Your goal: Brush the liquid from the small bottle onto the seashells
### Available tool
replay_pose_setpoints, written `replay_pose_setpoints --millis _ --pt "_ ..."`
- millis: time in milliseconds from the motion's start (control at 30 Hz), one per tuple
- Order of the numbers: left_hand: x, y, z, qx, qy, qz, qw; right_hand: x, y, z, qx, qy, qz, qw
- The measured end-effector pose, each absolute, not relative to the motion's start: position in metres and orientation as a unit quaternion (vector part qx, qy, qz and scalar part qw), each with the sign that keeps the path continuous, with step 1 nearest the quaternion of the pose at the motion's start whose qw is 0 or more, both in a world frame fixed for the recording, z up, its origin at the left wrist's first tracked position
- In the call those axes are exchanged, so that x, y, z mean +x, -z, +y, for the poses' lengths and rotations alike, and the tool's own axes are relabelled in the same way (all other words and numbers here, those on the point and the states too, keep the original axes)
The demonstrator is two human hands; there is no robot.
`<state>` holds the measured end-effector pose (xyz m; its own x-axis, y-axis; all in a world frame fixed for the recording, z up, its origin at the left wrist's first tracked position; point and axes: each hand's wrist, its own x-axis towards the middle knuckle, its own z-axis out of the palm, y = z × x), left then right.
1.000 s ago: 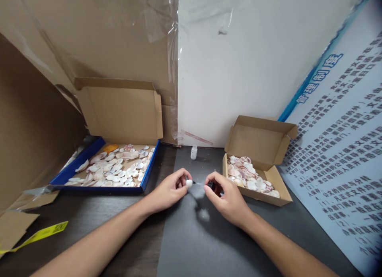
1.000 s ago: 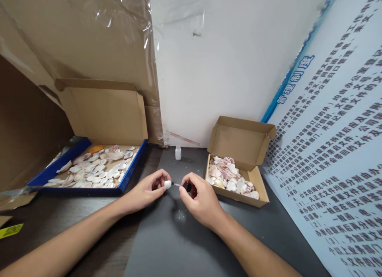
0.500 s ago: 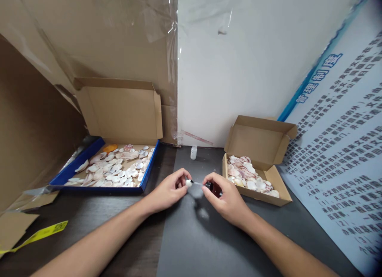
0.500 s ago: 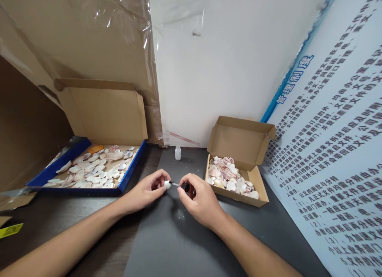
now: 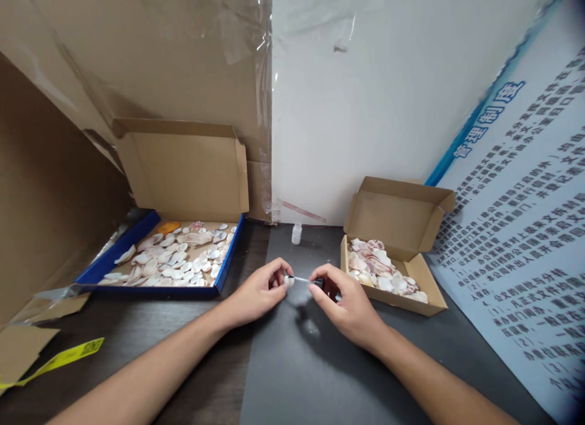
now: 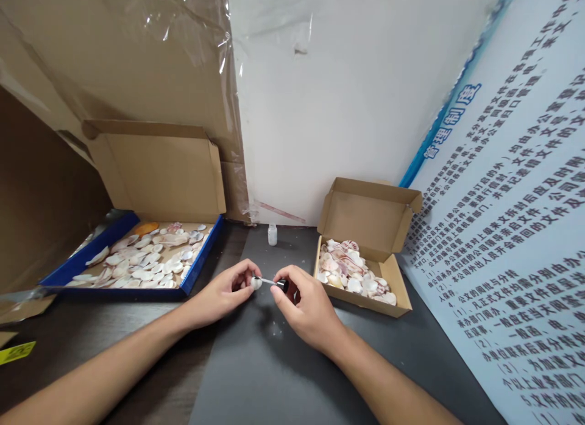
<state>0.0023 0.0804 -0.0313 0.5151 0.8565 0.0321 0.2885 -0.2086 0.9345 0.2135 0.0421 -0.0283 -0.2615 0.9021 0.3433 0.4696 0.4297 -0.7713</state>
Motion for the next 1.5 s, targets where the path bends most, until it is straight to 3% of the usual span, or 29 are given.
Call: replay_pose_setpoints --millis 1500 --pt "0.0029 0.0328 0.0813 0.719 -0.292 0.398 0.489 0.2138 0.0286 0.0421 -0.468 -0.261 -0.751 0.386"
